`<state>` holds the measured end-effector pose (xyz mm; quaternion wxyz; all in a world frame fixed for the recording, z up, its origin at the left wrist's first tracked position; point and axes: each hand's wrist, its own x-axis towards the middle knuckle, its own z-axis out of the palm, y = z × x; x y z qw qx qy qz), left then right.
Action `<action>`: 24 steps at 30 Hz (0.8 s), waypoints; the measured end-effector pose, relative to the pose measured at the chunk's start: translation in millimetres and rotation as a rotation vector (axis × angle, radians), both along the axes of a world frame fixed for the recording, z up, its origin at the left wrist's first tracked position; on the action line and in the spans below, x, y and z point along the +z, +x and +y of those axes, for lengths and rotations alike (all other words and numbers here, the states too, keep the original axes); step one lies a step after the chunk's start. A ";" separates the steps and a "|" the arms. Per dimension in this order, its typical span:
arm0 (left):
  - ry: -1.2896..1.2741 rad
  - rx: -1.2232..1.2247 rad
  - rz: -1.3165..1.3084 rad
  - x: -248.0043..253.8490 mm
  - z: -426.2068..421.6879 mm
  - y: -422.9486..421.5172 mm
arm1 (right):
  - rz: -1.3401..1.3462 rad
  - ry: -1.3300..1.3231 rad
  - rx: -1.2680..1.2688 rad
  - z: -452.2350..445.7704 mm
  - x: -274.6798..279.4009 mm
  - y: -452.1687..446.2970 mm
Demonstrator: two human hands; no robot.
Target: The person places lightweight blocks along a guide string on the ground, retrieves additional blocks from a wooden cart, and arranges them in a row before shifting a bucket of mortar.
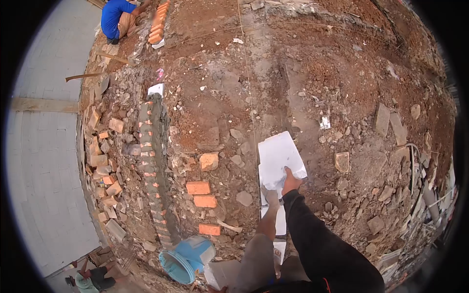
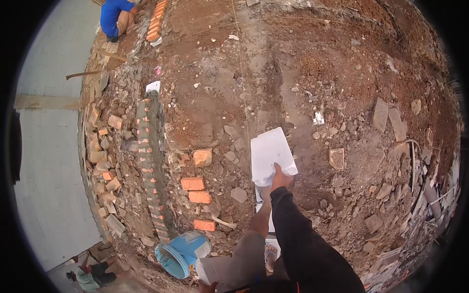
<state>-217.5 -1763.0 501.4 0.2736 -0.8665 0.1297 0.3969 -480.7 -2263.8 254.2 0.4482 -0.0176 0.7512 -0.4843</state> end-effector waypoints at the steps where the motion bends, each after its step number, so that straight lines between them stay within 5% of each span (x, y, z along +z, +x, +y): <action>1: 0.045 -0.095 0.001 -1.8 -16.5 1.1 | 0.017 -0.061 -0.005 -25.0 -18.3 8.0; 2: 0.084 -0.193 0.006 -7.4 -38.1 6.7 | 0.032 -0.124 -0.009 -49.9 -36.8 16.1; 4: 0.075 -0.005 0.121 -13.5 -80.2 23.0 | 0.085 -0.215 -0.026 -95.2 -54.6 31.8; 6: -0.181 0.138 0.182 -30.8 -114.9 24.4 | 0.062 -0.109 0.003 -111.6 -119.0 27.3; 10: -0.108 0.174 0.160 -69.9 -189.1 26.6 | 0.032 -0.153 0.033 -117.4 -190.3 21.5; 15: 0.004 0.154 0.182 -97.4 -273.6 19.5 | -0.435 0.306 0.096 -43.4 -301.2 13.2; 19: -0.077 0.197 0.222 -118.9 -295.6 21.5 | 0.066 0.439 0.213 10.0 -342.9 1.3; 21: -0.072 0.144 0.209 -127.2 -287.0 26.3 | 0.556 0.123 0.713 -38.3 -289.4 4.6; 24: -0.079 0.130 0.187 -134.0 -299.8 20.6 | 0.984 -0.196 1.002 -146.2 -287.1 2.2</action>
